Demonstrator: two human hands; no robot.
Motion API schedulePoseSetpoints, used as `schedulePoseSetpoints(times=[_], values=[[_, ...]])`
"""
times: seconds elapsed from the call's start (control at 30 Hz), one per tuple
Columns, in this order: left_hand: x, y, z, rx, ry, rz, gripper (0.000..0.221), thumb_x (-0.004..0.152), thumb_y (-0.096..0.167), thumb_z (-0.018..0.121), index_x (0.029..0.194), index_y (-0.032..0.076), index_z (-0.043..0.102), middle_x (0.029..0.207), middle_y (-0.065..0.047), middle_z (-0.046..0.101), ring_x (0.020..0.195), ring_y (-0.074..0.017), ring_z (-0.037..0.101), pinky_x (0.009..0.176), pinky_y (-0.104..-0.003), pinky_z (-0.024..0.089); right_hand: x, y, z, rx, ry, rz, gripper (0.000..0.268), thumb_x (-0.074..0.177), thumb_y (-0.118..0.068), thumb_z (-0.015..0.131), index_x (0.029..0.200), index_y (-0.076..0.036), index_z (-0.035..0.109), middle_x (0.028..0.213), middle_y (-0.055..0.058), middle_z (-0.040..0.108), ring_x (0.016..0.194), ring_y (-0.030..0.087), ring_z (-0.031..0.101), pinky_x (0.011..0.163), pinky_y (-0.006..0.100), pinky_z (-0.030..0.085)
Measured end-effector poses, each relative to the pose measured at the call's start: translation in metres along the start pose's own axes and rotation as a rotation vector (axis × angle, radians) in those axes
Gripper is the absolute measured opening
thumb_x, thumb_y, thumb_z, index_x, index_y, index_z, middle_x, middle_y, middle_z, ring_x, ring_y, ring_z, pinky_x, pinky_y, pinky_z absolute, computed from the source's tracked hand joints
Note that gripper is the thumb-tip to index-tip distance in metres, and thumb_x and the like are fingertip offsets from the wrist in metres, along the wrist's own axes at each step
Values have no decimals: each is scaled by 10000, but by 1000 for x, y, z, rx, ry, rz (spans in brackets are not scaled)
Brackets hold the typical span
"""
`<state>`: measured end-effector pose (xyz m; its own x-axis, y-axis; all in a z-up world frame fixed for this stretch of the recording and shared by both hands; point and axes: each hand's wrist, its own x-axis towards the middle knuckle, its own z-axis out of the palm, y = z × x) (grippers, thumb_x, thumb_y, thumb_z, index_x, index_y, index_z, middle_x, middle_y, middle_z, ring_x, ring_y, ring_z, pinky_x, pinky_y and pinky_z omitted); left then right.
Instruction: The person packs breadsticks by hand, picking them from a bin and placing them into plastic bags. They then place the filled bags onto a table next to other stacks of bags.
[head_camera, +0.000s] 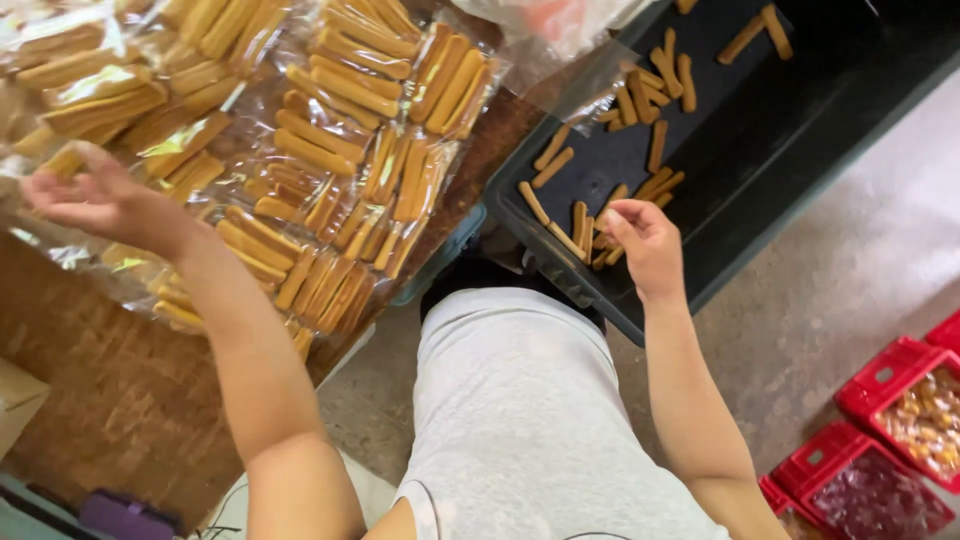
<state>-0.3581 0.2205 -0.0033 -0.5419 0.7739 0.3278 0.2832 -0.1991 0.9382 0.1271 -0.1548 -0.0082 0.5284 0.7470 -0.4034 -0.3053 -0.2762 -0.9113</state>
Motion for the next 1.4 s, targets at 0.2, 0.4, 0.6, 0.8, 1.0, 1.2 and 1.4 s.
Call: schedulePoseSetpoints(times=[0.2,0.4,0.6,0.8,1.0,1.2,1.4], values=[[-166,51,84,-192,-492,-145,484,1073,112,704,1487,56,459,1232,-64,658,1167,-191,636,1063,-353,534,29,55,-2,-54,71,178,277,972,-131,706,1214,-13,638,934,46,698,815,111,665,721,252,544],[-292,85,118,-378,-1030,-411,258,1055,41,663,1308,59,613,1121,-44,673,1020,-98,645,923,-248,535,145,62,23,172,274,324,456,926,-354,739,1248,-141,497,970,-28,639,806,97,635,704,318,549],[-362,104,86,-49,-1489,-512,364,988,232,690,1308,68,629,1148,-65,741,1031,-136,702,928,-291,573,198,61,25,85,187,195,328,966,-350,782,935,-91,583,862,-14,597,780,124,589,713,315,516],[-381,69,92,-427,-1293,-1416,830,978,688,382,1486,34,446,1485,-140,556,1300,-264,613,1076,-408,480,105,8,5,608,-69,200,164,1011,-154,537,1043,-71,674,1188,117,710,1093,221,703,771,323,567],[-387,71,116,-803,-1334,-1608,1077,919,853,233,1401,-58,546,1301,-219,668,1149,-332,678,1009,-435,534,22,4,-49,959,-357,103,102,978,-62,524,880,-40,541,1408,240,648,1322,384,635,942,517,623],[-374,85,111,-327,-1727,-1206,650,909,544,594,1288,18,633,1107,-102,751,963,-200,739,845,-345,589,-1,36,-82,969,-216,74,88,941,-49,500,856,-45,524,1360,251,648,1302,406,640,871,516,634],[-392,78,99,-6,-1651,-772,291,941,292,751,957,2,754,795,-76,716,689,-128,636,647,-316,518,1,37,-78,650,61,101,74,954,-87,549,892,-89,509,1242,223,691,1166,334,710,805,450,635]])
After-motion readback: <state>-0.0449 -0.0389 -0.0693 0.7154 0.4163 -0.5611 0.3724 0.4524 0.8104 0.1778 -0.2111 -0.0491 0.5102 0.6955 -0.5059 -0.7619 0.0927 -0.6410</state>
